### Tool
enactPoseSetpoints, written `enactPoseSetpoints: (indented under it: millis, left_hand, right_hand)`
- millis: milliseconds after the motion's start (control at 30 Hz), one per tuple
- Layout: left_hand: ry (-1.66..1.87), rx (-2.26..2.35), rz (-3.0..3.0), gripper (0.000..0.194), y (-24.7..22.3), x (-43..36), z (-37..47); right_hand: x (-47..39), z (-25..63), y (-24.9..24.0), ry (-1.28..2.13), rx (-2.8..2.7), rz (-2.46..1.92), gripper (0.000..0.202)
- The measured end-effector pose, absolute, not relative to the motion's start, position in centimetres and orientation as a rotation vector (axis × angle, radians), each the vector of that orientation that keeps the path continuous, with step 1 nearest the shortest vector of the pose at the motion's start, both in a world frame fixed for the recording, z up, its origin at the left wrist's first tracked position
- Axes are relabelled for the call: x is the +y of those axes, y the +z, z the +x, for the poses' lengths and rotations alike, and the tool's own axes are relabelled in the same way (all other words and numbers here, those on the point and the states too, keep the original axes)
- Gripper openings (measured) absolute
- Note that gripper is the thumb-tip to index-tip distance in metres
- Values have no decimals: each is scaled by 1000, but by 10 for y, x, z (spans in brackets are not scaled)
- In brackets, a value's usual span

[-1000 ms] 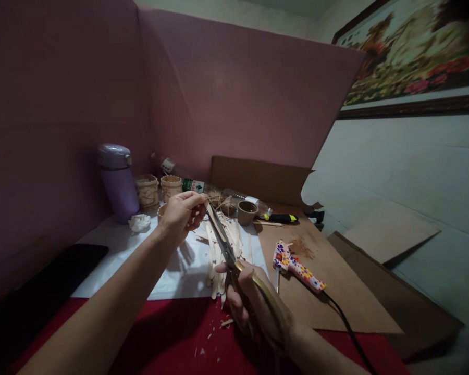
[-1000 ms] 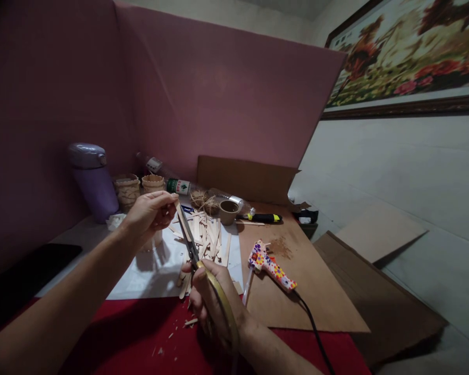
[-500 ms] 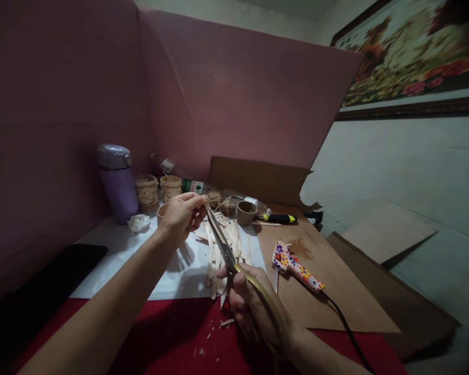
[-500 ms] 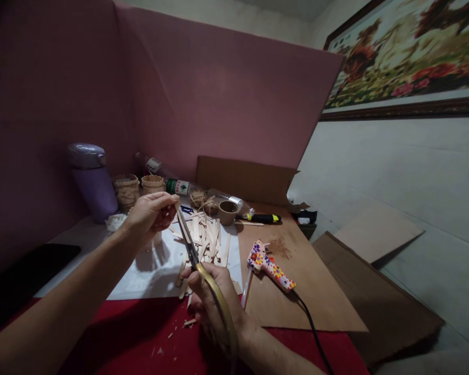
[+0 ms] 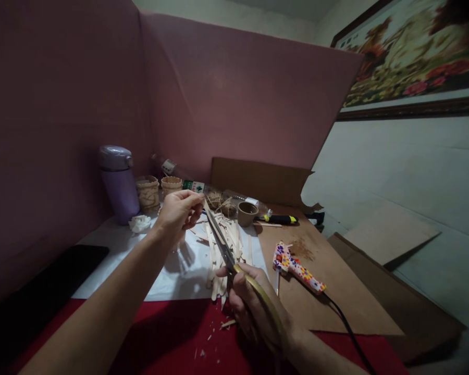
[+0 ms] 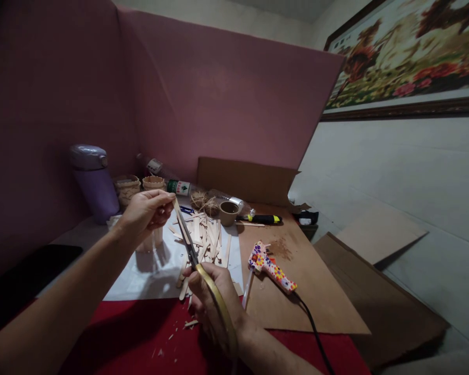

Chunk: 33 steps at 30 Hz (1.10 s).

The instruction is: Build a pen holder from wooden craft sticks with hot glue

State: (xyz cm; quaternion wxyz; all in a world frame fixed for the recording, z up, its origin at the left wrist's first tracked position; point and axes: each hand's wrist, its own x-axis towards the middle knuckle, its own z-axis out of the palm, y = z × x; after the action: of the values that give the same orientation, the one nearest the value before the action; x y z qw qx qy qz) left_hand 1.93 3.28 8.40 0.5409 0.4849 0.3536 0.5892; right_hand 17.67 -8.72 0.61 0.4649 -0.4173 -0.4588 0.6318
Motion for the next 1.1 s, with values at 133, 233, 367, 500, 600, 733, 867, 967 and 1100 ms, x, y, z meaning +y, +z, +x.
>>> enactPoseSetpoints:
  millis: [133, 233, 367, 500, 600, 733, 867, 967, 1100]
  left_hand:
    - [1367, 848, 1167, 28, 85, 33, 18]
    - [1357, 845, 1180, 28, 85, 31, 21]
    - [1339, 832, 1201, 27, 84, 30, 22]
    - [1343, 836, 1208, 27, 83, 30, 22]
    - [1345, 834, 1210, 26, 82, 31, 23]
    - [1344, 856, 1210, 25, 82, 30, 24]
    - [1340, 861, 1197, 25, 83, 30, 25]
    - [1343, 862, 1185, 25, 82, 31, 25]
    - [1337, 875, 1174, 24, 81, 31, 25]
  right_hand:
    - [-86, 178, 4, 1581, -1142, -955, 82]
    - [-86, 181, 5, 1588, -1164, -920, 81]
    - [-87, 182, 2, 1596, -1172, -906, 81]
    - [-89, 179, 0, 1625, -1114, -947, 80]
    - [-91, 177, 3, 1606, -1109, -980, 82]
    - [-91, 176, 8, 1570, -1132, -999, 77]
    - [-92, 175, 8, 1534, -1156, -1015, 71]
    - [-93, 174, 10, 1526, -1146, -1012, 67]
    - [-92, 173, 12, 1531, -1141, -999, 62]
